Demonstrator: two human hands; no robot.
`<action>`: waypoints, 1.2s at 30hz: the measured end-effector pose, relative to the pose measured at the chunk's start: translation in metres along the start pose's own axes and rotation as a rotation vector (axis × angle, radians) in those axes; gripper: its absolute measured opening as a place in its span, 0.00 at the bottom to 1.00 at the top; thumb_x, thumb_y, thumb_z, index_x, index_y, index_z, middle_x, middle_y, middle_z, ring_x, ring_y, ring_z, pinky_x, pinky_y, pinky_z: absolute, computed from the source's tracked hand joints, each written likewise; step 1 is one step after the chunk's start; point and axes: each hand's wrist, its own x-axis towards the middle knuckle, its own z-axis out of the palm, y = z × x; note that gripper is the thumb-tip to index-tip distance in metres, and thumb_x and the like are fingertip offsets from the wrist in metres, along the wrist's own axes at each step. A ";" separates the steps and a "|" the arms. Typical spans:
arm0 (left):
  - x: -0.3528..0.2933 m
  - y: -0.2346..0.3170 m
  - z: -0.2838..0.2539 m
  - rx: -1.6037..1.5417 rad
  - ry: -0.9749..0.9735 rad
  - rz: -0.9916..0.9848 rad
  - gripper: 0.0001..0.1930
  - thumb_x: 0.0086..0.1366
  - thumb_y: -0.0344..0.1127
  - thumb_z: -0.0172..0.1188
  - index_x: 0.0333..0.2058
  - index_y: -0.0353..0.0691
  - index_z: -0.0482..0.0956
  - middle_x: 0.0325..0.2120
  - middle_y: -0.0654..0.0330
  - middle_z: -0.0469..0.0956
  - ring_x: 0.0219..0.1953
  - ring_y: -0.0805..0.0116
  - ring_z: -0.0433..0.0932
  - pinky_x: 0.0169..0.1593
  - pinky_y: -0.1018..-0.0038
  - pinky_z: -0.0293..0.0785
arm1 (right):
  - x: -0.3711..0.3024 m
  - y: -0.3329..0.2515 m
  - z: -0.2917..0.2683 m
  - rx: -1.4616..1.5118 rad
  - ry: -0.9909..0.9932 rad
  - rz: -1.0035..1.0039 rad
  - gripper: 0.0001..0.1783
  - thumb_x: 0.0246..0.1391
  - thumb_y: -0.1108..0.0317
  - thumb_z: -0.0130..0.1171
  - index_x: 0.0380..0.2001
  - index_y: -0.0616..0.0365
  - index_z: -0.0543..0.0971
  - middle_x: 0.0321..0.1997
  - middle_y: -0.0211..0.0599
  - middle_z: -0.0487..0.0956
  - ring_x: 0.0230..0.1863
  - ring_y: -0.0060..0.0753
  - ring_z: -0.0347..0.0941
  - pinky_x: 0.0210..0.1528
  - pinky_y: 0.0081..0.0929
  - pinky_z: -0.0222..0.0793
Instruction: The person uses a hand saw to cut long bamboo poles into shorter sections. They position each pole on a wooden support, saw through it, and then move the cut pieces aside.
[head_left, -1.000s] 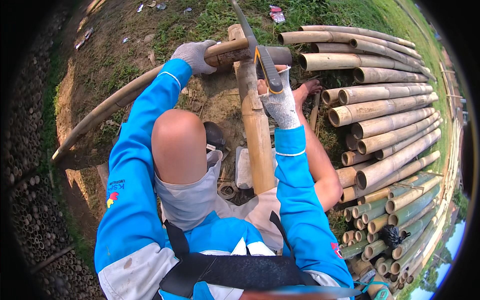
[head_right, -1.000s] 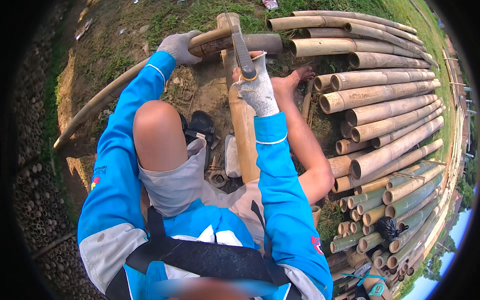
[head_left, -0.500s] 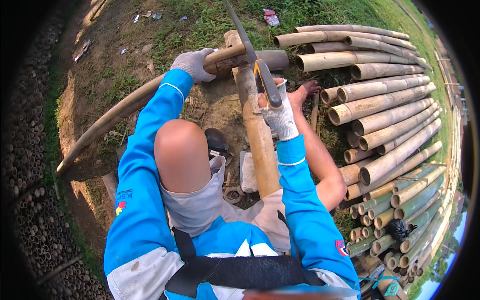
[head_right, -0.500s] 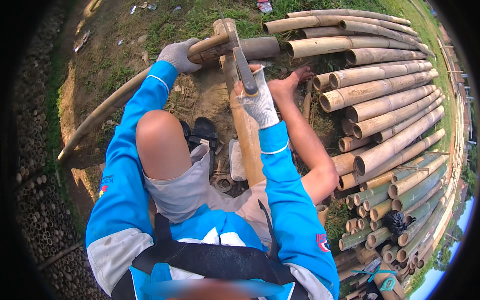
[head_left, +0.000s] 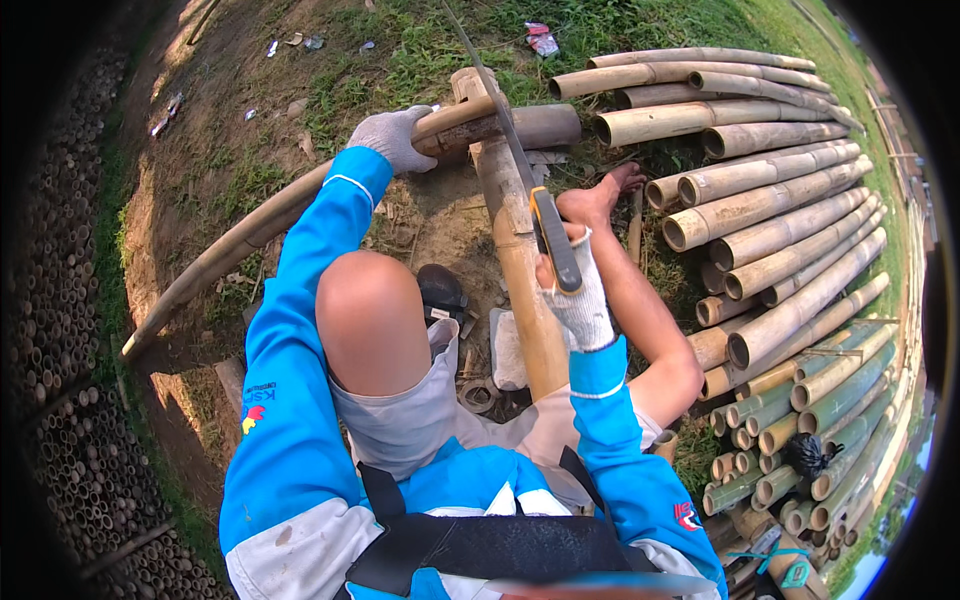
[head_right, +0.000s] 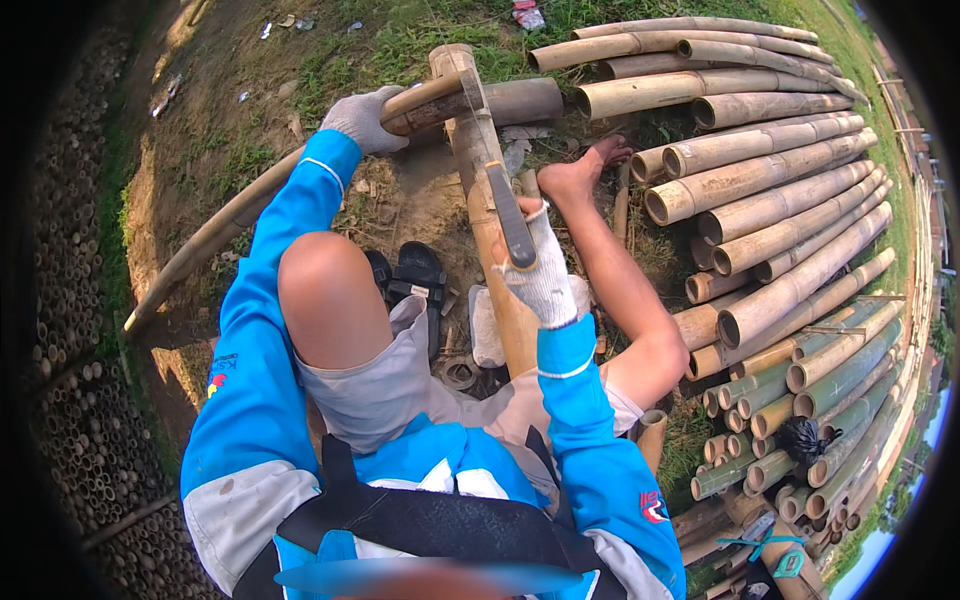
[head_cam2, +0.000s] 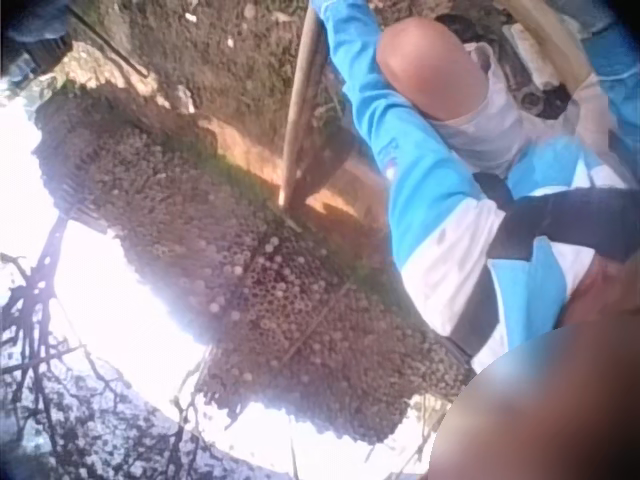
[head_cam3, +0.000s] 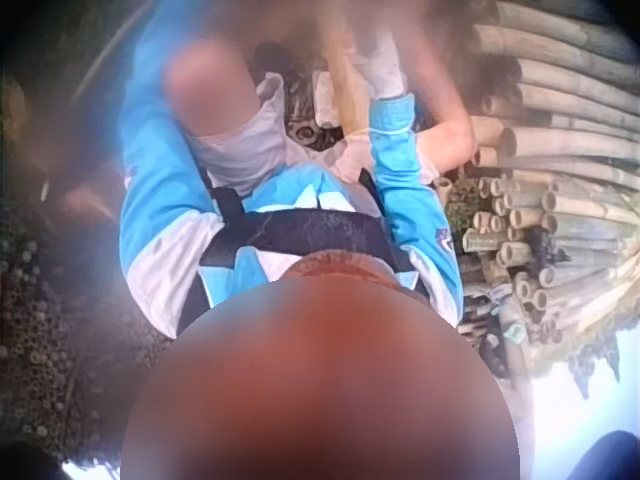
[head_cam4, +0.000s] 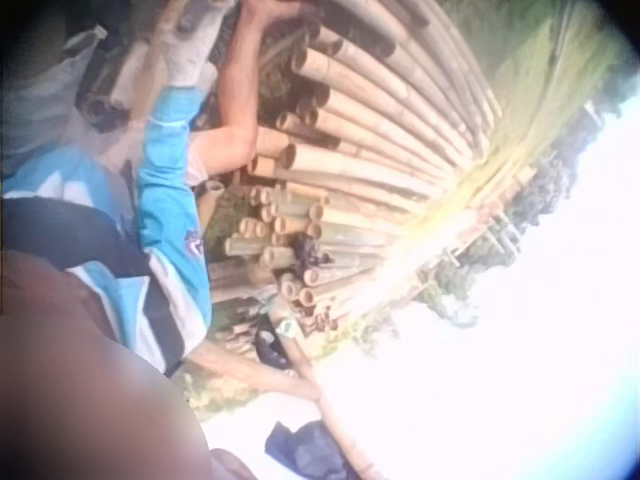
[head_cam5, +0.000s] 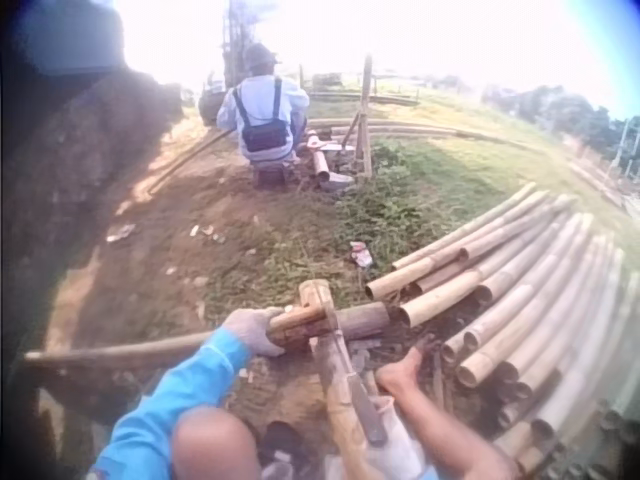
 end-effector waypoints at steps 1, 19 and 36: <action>-0.002 0.001 0.002 -0.010 -0.049 -0.037 0.49 0.52 0.57 0.82 0.73 0.58 0.75 0.60 0.50 0.86 0.60 0.47 0.86 0.64 0.53 0.83 | 0.037 0.008 0.012 -0.023 -0.046 -0.031 0.26 0.68 0.72 0.66 0.65 0.59 0.70 0.52 0.34 0.76 0.50 0.28 0.74 0.54 0.30 0.75; -0.062 -0.061 0.009 0.126 -0.001 -0.164 0.59 0.49 0.60 0.82 0.78 0.52 0.65 0.63 0.45 0.82 0.62 0.43 0.84 0.64 0.52 0.83 | 0.088 0.038 0.026 -0.015 0.035 -0.191 0.32 0.67 0.76 0.65 0.71 0.58 0.68 0.56 0.35 0.77 0.56 0.27 0.76 0.62 0.28 0.75; -0.039 -0.059 0.000 0.037 -0.061 0.083 0.51 0.48 0.50 0.82 0.73 0.50 0.72 0.60 0.48 0.84 0.60 0.44 0.85 0.64 0.52 0.83 | 0.046 0.065 0.034 -0.154 0.250 -0.085 0.31 0.68 0.76 0.68 0.71 0.65 0.70 0.52 0.36 0.82 0.52 0.27 0.81 0.57 0.31 0.81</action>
